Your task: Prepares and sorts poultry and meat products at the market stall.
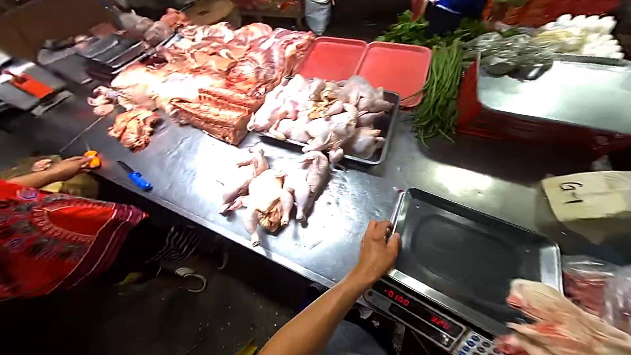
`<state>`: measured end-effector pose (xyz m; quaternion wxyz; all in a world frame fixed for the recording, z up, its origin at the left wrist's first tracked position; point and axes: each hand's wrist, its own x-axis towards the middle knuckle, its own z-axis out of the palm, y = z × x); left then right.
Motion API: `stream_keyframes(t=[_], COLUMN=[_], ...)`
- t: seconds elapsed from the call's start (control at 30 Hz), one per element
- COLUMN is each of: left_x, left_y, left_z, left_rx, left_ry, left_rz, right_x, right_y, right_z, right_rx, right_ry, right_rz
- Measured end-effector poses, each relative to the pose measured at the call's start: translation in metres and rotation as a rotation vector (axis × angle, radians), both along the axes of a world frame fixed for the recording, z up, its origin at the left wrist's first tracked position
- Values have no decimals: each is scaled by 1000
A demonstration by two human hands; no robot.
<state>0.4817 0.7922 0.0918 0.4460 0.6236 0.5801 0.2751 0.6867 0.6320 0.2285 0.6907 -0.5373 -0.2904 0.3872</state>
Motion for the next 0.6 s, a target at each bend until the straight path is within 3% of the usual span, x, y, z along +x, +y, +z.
stream_keyframes(t=[0.07,0.1,0.17,0.23,0.37,0.47,0.6], left_x=[-31,-52,-105,-162,-257,-311,-356], left_y=[-4,-9,-21,-36,-67,-83,-85], left_z=[-1,-3,-13,-23,-34,-33,-30], left_rx=[-12,-2,34,8,-91,-174,-298], left_ry=[-62,-84,-105,-97,-34,7,50], left_rz=[47,95,212,324,421,333,49], right_x=[-41,-63,-124,-191,-289,-295,-253], right_y=[22,34,62,94,113,125,205], right_z=[-7,-18,-47,-100,-234,-262,-252], right_rx=[65,81,48,-31,-191,-132,-465], right_ry=[26,-54,-395,-715,-1213,-1293,-1224], right_rz=[214,296,260,230,641,648,332])
